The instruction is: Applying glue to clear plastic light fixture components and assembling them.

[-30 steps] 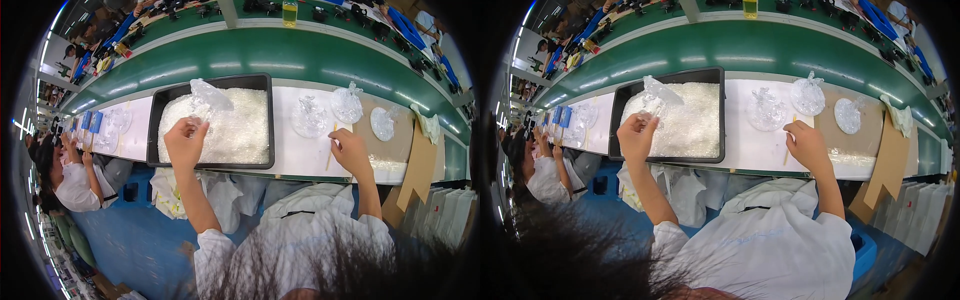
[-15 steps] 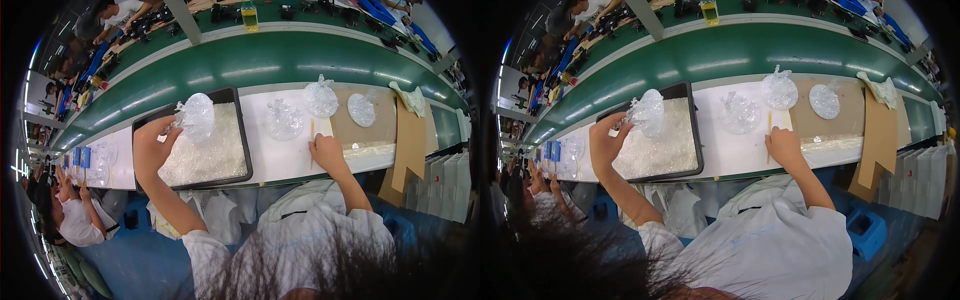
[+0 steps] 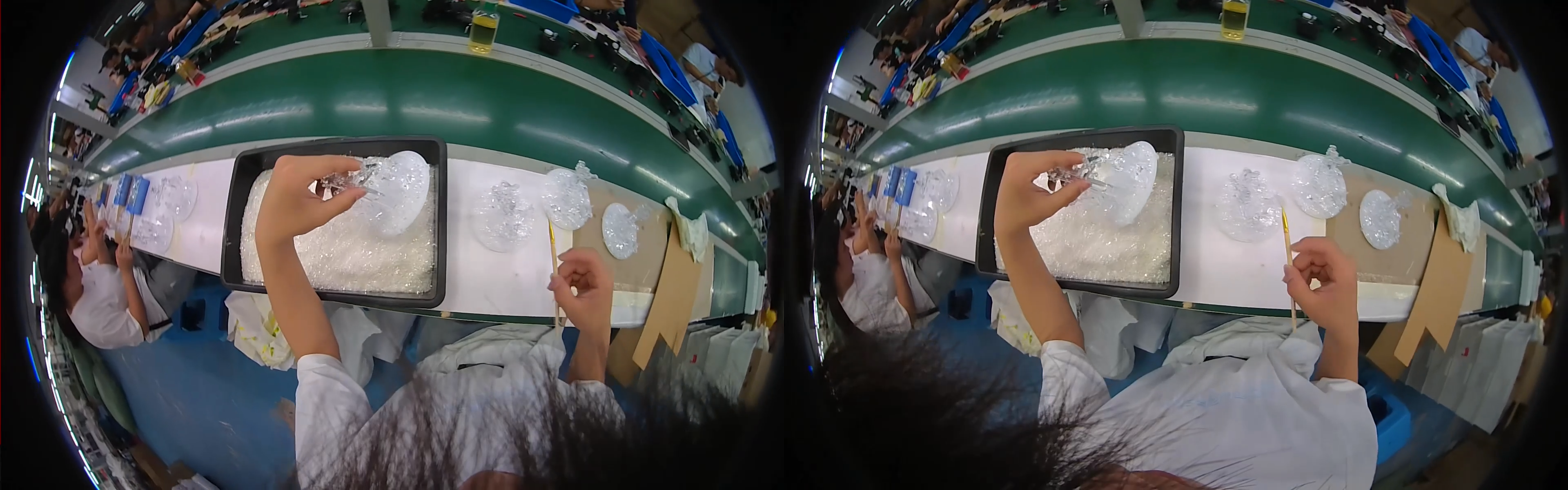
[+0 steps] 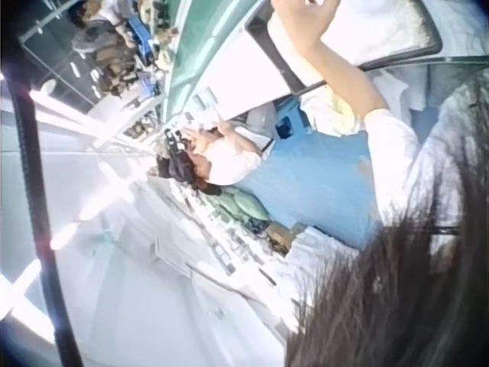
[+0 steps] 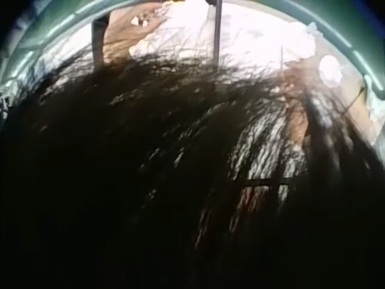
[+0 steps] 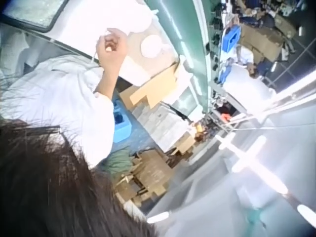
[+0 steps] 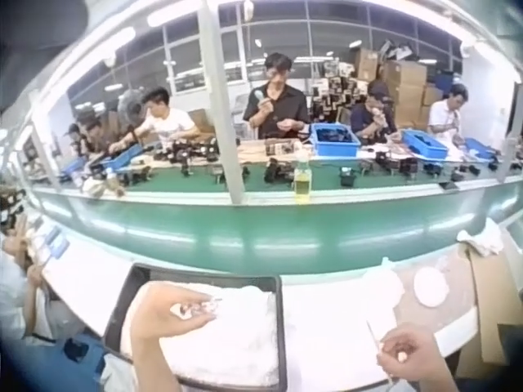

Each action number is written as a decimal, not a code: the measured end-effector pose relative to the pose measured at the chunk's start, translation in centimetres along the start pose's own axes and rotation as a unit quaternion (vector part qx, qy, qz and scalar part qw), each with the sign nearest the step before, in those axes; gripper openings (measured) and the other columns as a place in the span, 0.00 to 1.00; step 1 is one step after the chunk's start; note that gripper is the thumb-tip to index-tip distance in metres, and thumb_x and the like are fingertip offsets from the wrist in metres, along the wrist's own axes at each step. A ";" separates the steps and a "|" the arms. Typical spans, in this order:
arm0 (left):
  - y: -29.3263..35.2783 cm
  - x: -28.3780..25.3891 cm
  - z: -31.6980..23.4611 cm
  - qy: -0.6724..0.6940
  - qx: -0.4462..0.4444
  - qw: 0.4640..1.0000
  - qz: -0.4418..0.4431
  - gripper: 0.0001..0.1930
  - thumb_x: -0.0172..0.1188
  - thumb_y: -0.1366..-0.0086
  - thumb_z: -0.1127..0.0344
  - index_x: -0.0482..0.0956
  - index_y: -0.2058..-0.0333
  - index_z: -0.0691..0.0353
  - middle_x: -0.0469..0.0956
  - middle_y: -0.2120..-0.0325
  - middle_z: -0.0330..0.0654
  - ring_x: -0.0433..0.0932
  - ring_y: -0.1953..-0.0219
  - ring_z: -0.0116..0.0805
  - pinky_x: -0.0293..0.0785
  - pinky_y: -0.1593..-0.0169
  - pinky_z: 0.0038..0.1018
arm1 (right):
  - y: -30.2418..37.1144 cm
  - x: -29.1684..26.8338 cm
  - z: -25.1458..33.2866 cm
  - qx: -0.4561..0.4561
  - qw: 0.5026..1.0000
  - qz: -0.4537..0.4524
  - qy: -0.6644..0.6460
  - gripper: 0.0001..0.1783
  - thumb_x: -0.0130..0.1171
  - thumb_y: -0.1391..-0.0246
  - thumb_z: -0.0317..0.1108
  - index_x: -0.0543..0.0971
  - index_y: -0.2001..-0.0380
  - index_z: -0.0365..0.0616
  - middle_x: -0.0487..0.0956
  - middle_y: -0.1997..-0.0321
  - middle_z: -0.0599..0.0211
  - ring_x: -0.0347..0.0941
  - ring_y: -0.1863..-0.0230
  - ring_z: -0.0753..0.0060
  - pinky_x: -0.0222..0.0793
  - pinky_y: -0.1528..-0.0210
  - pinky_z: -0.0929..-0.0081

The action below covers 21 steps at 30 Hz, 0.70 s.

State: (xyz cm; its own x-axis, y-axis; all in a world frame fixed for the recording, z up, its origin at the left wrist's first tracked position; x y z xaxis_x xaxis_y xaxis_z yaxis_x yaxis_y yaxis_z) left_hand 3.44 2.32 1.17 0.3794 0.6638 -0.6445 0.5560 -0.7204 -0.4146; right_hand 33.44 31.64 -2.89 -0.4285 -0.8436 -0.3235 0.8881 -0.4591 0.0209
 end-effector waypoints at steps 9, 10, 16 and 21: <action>0.3 -0.6 0.5 0.182 -0.106 0.976 -0.054 0.13 0.67 0.47 0.77 0.84 0.61 0.68 0.76 0.82 0.31 0.68 0.80 0.12 0.60 0.77 0.14 | -6.9 8.7 6.5 -0.317 0.858 0.111 -0.388 0.11 0.61 0.38 0.31 0.70 0.57 0.41 0.82 0.72 0.59 0.74 0.86 0.72 0.62 0.87 0.82; 0.5 -0.9 0.7 0.180 -0.113 0.975 -0.058 0.13 0.67 0.47 0.77 0.84 0.61 0.68 0.76 0.82 0.31 0.68 0.80 0.12 0.60 0.77 0.14 | -7.6 9.9 6.2 -0.313 0.858 0.117 -0.391 0.11 0.61 0.38 0.31 0.70 0.57 0.41 0.82 0.72 0.59 0.74 0.86 0.72 0.62 0.87 0.82; 1.0 -0.9 1.5 0.204 -0.174 0.963 -0.025 0.09 0.65 0.46 0.80 0.81 0.64 0.73 0.79 0.76 0.39 0.75 0.76 0.20 0.67 0.73 0.17 | -9.7 14.6 3.4 -0.327 0.846 0.045 -0.419 0.13 0.49 0.30 0.41 0.71 0.56 0.43 0.76 0.70 0.60 0.66 0.84 0.75 0.63 0.84 0.80; 0.9 -0.7 0.8 0.223 -0.156 0.961 -0.056 0.06 0.65 0.47 0.80 0.82 0.68 0.70 0.79 0.77 0.35 0.74 0.76 0.17 0.66 0.72 0.16 | -10.8 15.3 2.7 -0.360 0.844 0.013 -0.397 0.13 0.49 0.30 0.40 0.71 0.56 0.40 0.73 0.62 0.55 0.68 0.79 0.72 0.65 0.83 0.79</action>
State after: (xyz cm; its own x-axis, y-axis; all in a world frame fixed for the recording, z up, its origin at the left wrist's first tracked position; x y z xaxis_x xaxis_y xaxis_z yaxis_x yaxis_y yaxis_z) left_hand 3.09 1.04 0.79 0.5446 0.8039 -0.2391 0.7801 -0.5902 -0.2076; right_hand 16.86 22.97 -5.49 -0.1288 -0.9026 0.4108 0.6468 -0.3904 -0.6551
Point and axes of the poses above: each hand's wrist, its own y-axis away from the middle knuckle, its own x-axis out of the palm, z = x × y, the point moved 1 cm from there along -y, towards the middle knuckle
